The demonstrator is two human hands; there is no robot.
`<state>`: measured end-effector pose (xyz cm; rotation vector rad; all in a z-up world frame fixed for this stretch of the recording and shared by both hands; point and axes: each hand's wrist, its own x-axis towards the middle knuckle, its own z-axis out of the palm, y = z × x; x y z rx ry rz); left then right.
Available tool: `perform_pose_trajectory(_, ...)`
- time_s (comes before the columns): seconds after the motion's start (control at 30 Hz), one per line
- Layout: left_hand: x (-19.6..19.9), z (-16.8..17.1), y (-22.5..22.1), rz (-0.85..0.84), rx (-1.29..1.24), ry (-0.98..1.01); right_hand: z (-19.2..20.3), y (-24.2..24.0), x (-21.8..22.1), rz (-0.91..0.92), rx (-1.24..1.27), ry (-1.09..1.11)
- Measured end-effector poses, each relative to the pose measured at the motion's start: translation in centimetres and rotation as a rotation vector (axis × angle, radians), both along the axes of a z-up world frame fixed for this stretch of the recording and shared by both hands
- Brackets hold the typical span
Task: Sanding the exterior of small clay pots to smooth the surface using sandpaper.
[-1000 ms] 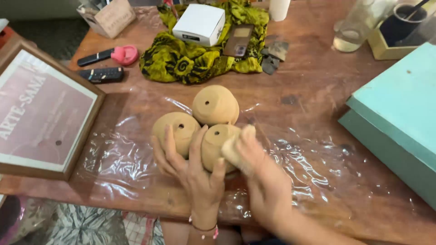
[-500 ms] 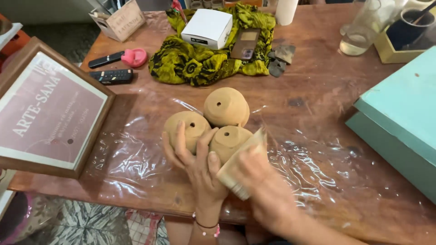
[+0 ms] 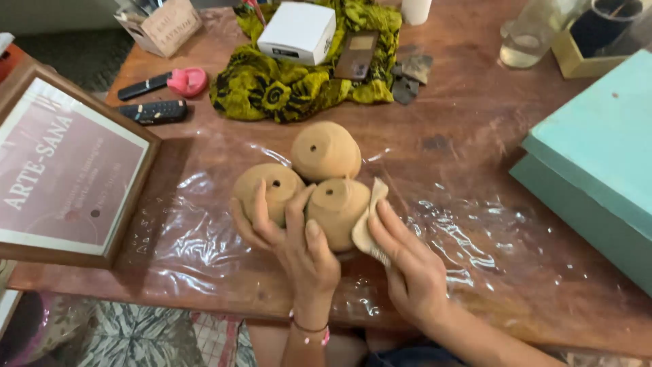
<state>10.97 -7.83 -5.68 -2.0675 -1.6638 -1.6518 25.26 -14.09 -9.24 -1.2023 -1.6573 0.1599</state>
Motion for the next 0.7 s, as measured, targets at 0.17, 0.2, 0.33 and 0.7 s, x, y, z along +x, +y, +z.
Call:
perform_pose_trajectory(0.17,1.2,-0.1,0.2,0.074,0.044,0.037,4.4,3.7,-0.8,0.075,-0.268,0.560)
perform_pose_trajectory(0.2,1.5,-0.1,0.0,0.109,0.037,0.050,5.0,4.3,-0.6,0.111,-0.341,0.680)
perform_pose_trajectory(0.33,1.7,0.1,0.2,0.128,0.053,0.041,5.1,1.6,-1.6,0.040,-0.246,0.600)
perform_pose_trajectory(0.7,1.6,0.0,0.1,0.139,0.041,0.057,6.6,2.6,1.1,0.155,-0.511,0.810)
